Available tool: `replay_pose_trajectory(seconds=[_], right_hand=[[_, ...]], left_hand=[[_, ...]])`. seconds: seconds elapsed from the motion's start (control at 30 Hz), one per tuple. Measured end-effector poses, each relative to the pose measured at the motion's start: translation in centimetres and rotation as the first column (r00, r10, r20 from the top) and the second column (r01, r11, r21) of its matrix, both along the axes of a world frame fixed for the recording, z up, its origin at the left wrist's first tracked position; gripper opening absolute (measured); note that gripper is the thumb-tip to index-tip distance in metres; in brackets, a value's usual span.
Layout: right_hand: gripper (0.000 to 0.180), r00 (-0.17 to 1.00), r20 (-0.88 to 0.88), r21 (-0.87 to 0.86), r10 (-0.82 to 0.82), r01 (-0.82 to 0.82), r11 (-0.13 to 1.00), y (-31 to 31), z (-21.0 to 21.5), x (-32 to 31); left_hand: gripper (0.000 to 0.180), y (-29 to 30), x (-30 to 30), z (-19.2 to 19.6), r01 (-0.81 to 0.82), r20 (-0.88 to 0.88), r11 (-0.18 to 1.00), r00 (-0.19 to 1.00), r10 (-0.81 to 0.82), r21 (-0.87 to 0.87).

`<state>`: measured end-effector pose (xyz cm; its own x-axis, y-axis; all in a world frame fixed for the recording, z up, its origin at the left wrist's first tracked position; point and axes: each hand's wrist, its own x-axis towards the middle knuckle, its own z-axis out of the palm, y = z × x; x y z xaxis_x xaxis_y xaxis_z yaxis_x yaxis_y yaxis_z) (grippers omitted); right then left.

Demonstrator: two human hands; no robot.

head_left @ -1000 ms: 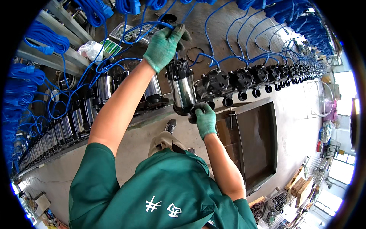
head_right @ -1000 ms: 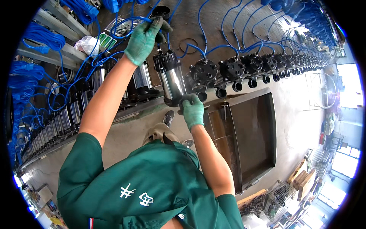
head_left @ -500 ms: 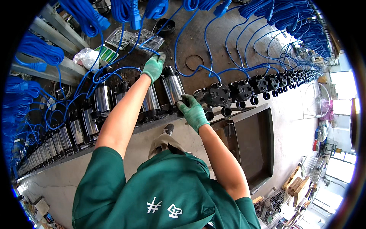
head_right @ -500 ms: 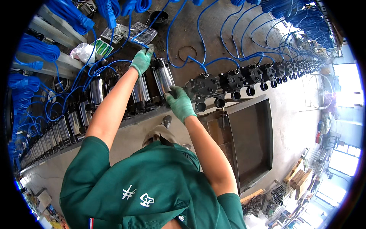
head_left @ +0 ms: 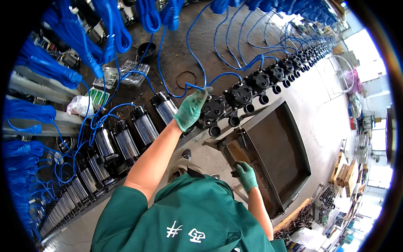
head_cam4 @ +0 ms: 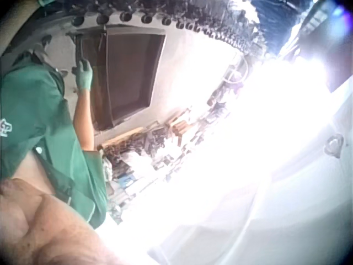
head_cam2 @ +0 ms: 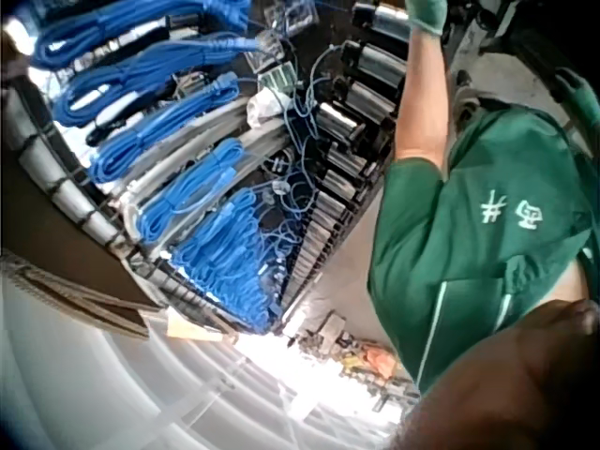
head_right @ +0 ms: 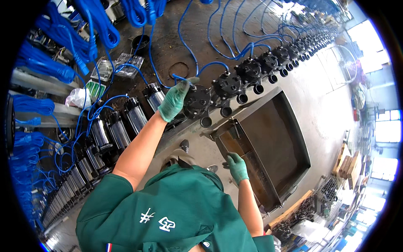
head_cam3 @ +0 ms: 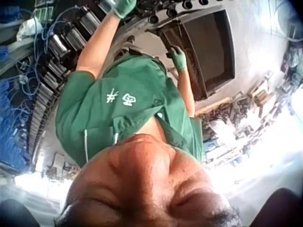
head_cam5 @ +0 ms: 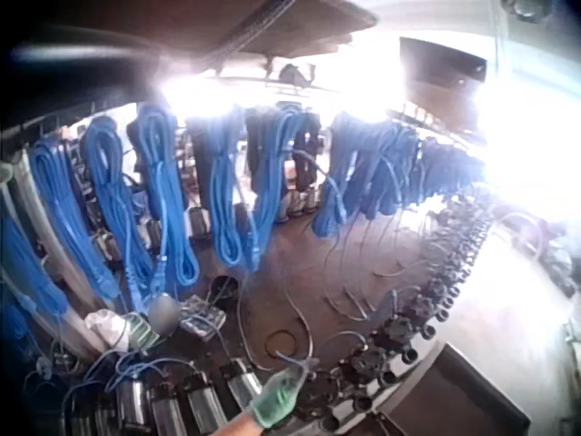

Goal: The person repeatedly picks up cylindrical metal pumps from a rack, connects a blue hose, and submerges them in a water-filled metal tray. The person then removes the pumps from the water, disconnects the hose, and returns them to the rack. This cycle is repeated for multiple units throughout the clip.

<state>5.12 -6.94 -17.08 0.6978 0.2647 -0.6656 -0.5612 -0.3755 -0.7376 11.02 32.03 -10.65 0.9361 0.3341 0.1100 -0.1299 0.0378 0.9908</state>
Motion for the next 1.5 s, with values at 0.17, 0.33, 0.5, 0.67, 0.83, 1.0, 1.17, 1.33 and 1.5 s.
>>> replay_pose_trajectory(seconds=[0.17,0.33,0.5,0.67,0.83,1.0,1.17,1.33,1.5], right_hand=[[0.028,0.958,-0.049,0.070,-0.282,0.284,0.956,-5.9,-0.9,-4.2],[0.027,0.930,-0.044,0.081,-0.364,0.366,0.927,-9.8,-3.2,-7.9],[0.032,0.949,0.067,0.093,-0.307,0.300,0.949,-8.8,0.4,-5.7],[0.061,0.931,-0.036,0.466,-0.362,0.336,0.818,-6.4,5.1,-4.9],[0.045,0.761,0.301,0.088,-0.575,0.578,0.811,-10.9,3.9,-7.0],[0.032,0.735,0.543,-0.203,-0.407,0.585,0.785,-17.1,3.9,-8.2],[0.036,0.789,0.576,-0.472,-0.216,0.536,0.700,-19.1,4.8,-7.4],[0.039,0.843,0.523,-0.591,-0.122,0.463,0.661,-18.7,5.6,-5.5],[0.051,0.881,0.474,-0.624,-0.016,0.348,0.699,-19.2,5.4,-5.4]], left_hand=[[0.055,-1.5,2.3,1.9,0.081,0.080,0.923,0.995,-0.054,-0.377],[0.051,-7.3,-0.9,3.5,0.077,-0.058,0.986,0.995,-0.087,-0.147],[0.050,-14.7,-4.5,8.6,0.216,0.130,0.968,0.971,-0.199,-0.131],[0.050,-18.0,-5.3,11.4,0.253,0.063,0.807,0.963,-0.261,-0.534],[0.048,-22.2,-4.9,4.6,0.232,-0.035,0.569,0.907,-0.419,-0.789],[0.050,-24.2,-3.9,-8.3,0.117,-0.454,0.805,0.774,-0.441,-0.582],[0.048,-26.8,-2.8,-16.8,0.308,-0.674,0.926,0.638,-0.372,-0.219],[0.042,-27.3,-0.8,-17.9,0.349,-0.828,0.919,0.449,-0.336,-0.184],[0.040,-27.1,-1.1,-14.6,0.444,-0.872,0.892,0.401,-0.281,-0.083]])
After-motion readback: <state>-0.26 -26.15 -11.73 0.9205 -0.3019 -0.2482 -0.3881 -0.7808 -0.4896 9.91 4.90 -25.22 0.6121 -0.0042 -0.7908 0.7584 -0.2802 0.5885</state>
